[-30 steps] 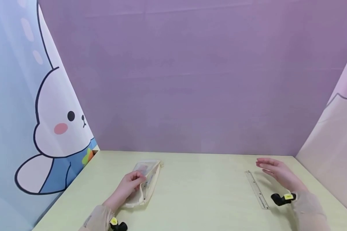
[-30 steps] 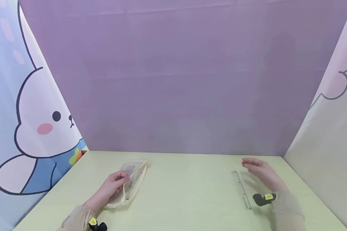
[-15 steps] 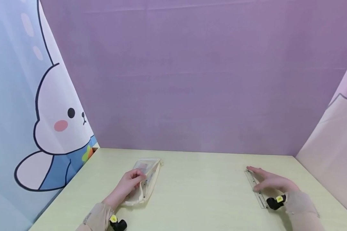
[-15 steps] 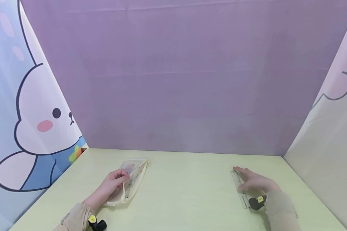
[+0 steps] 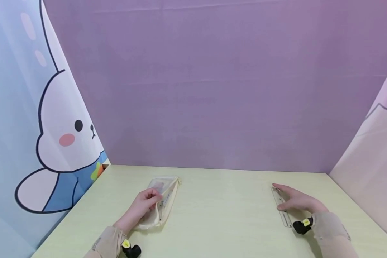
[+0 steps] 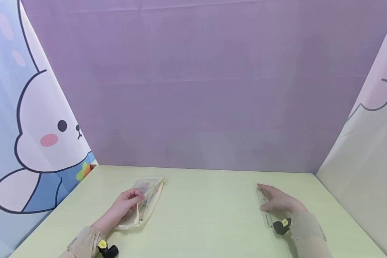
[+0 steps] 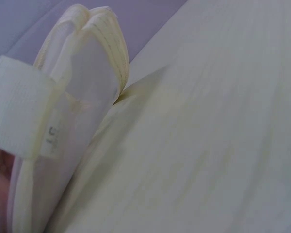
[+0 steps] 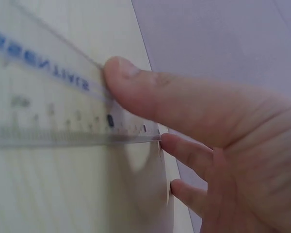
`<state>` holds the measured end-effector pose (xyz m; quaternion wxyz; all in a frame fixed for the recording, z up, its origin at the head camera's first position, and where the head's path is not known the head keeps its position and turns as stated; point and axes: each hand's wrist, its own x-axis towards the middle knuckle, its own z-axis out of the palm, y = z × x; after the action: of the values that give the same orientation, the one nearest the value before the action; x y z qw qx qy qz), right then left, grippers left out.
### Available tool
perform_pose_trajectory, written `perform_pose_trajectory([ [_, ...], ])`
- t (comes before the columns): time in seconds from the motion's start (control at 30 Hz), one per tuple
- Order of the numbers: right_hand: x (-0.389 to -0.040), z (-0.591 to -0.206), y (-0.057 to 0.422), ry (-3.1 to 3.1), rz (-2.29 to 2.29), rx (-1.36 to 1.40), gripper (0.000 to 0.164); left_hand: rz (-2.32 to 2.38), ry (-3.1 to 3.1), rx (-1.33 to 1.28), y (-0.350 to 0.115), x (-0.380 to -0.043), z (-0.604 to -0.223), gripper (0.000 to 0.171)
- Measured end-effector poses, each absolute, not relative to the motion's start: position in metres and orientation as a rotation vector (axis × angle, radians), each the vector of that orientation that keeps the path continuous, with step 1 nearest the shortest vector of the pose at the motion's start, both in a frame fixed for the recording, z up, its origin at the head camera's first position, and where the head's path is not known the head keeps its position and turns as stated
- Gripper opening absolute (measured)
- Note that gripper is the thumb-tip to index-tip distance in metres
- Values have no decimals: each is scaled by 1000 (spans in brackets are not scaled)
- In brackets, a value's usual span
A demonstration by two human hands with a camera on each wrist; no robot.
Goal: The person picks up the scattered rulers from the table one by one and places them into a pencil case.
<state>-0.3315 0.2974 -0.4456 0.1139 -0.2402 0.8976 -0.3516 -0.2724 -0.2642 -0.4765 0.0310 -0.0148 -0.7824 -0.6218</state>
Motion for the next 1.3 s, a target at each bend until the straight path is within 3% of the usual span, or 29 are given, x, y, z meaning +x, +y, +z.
perform_pose_trajectory([
  [0.67, -332, -441, 279, 2682, -1095, -633, 97, -1908, -2427, -90, -264, -271, -474, 15],
  [1.03, -334, -442, 266, 2796, -1008, -612, 76, -1906, -2412, -104, -264, -273, -476, 15],
  [1.3, -335, -441, 263, 2820, -961, -642, 74, -1898, -2419, -93, -264, -272, -475, 14],
])
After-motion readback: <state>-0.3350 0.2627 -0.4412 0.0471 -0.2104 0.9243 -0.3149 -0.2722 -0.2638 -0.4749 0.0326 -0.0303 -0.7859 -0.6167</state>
